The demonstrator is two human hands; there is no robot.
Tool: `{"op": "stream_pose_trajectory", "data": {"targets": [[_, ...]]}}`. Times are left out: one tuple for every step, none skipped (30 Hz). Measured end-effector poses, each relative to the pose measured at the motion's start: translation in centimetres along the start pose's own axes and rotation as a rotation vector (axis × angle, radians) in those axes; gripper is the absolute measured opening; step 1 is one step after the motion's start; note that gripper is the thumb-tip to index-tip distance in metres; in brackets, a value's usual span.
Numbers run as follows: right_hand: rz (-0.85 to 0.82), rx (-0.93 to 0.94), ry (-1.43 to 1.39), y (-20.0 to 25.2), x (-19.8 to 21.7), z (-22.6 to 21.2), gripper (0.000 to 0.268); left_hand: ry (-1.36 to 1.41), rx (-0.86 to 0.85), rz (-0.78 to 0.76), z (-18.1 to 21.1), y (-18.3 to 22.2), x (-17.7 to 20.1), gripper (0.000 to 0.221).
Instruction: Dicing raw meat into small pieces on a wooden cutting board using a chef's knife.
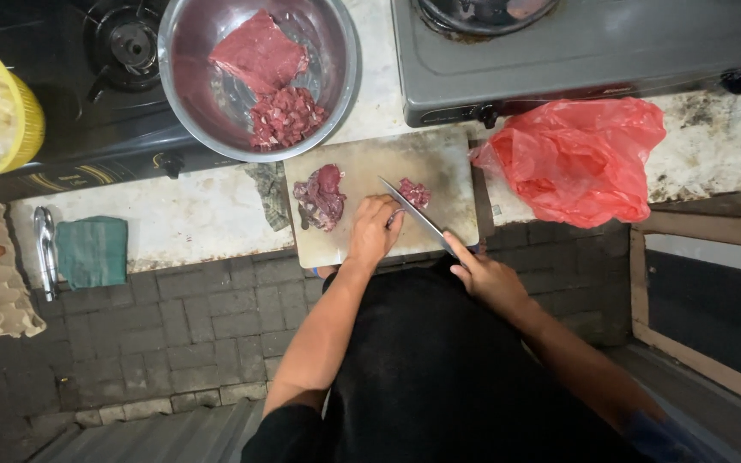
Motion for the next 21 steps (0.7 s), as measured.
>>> {"op": "stream_pose_trajectory", "data": {"targets": [[-0.003,0.000,0.002,0.2,0.2,0.1,0.059,-0.001,0.003,0.001,0.0,0.0,-0.2,0.010],[0.009,0.014,0.018,0.3,0.3,0.1,0.060,-0.010,0.000,0.004,-0.1,0.0,-0.2,0.010],[0.021,0.028,0.033,0.4,0.5,0.1,0.061,-0.020,-0.003,0.007,-0.2,0.0,-0.3,0.010],[0.019,0.026,0.035,0.4,0.1,0.4,0.061,-0.018,0.001,0.006,-0.3,0.2,-0.3,0.010],[0.041,0.032,0.037,0.5,-0.1,0.7,0.062,-0.008,0.009,0.006,-0.5,0.4,-0.4,0.009],[0.064,0.040,0.038,0.5,-0.4,1.0,0.063,0.000,0.016,0.005,-0.7,0.5,-0.4,0.008],[0.062,0.038,0.037,0.6,-0.4,0.9,0.063,0.001,0.018,0.003,-0.7,0.5,-0.5,0.008],[0.069,0.038,0.052,0.7,-0.3,0.9,0.064,0.014,0.014,0.004,-0.6,0.5,-0.4,0.007],[0.076,0.038,0.067,0.8,-0.3,0.8,0.065,0.026,0.009,0.006,-0.7,0.5,-0.4,0.005],[0.070,0.037,0.067,0.8,-0.5,1.0,0.065,0.026,0.015,0.003,-0.6,0.4,-0.3,0.005],[0.064,0.077,0.110,0.8,-0.7,1.3,0.065,0.039,0.012,0.010,-0.5,0.3,-0.2,0.004],[0.059,0.116,0.153,0.7,-0.9,1.5,0.065,0.053,0.007,0.015,-0.4,0.1,-0.2,0.003],[0.055,0.113,0.152,0.4,-1.3,1.8,0.065,0.055,0.011,0.012,-0.4,0.0,-0.2,0.003],[0.046,0.139,0.161,0.0,-1.8,1.9,0.068,0.045,0.009,0.012,-0.3,-0.1,-0.2,0.004],[0.038,0.166,0.169,-0.4,-2.3,2.0,0.071,0.035,0.008,0.012,-0.4,-0.1,-0.2,0.006],[0.028,0.165,0.169,-0.5,-1.8,1.5,0.071,0.034,0.017,0.009,-0.5,-0.1,-0.4,0.006],[-0.022,0.151,0.142,-0.7,-1.5,1.1,0.072,0.038,0.018,0.007,-0.7,0.0,-0.6,0.007],[-0.069,0.135,0.115,-0.8,-1.1,0.7,0.073,0.042,0.016,0.007,-0.9,0.0,-0.8,0.008],[-0.074,0.134,0.115,-1.2,-1.6,0.7,0.073,0.042,0.021,0.005,-0.9,0.1,-0.5,0.008],[-0.100,0.125,0.055,-1.7,-2.0,0.9,0.072,0.050,0.023,0.003,-0.9,0.1,-0.5,0.006],[-0.126,0.116,-0.004,-2.1,-2.4,1.0,0.070,0.057,0.025,0.001,-0.8,0.0,-0.4,0.006]]}}
Point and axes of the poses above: each hand's wrist, its own y-axis away from the middle knuckle, its own x-axis out of the back of the hand, z = x × y, the point moved 2 cm from there along -y, towards the middle knuckle, and after that the axes turned 7 degrees about z, right-handed, at the moved point
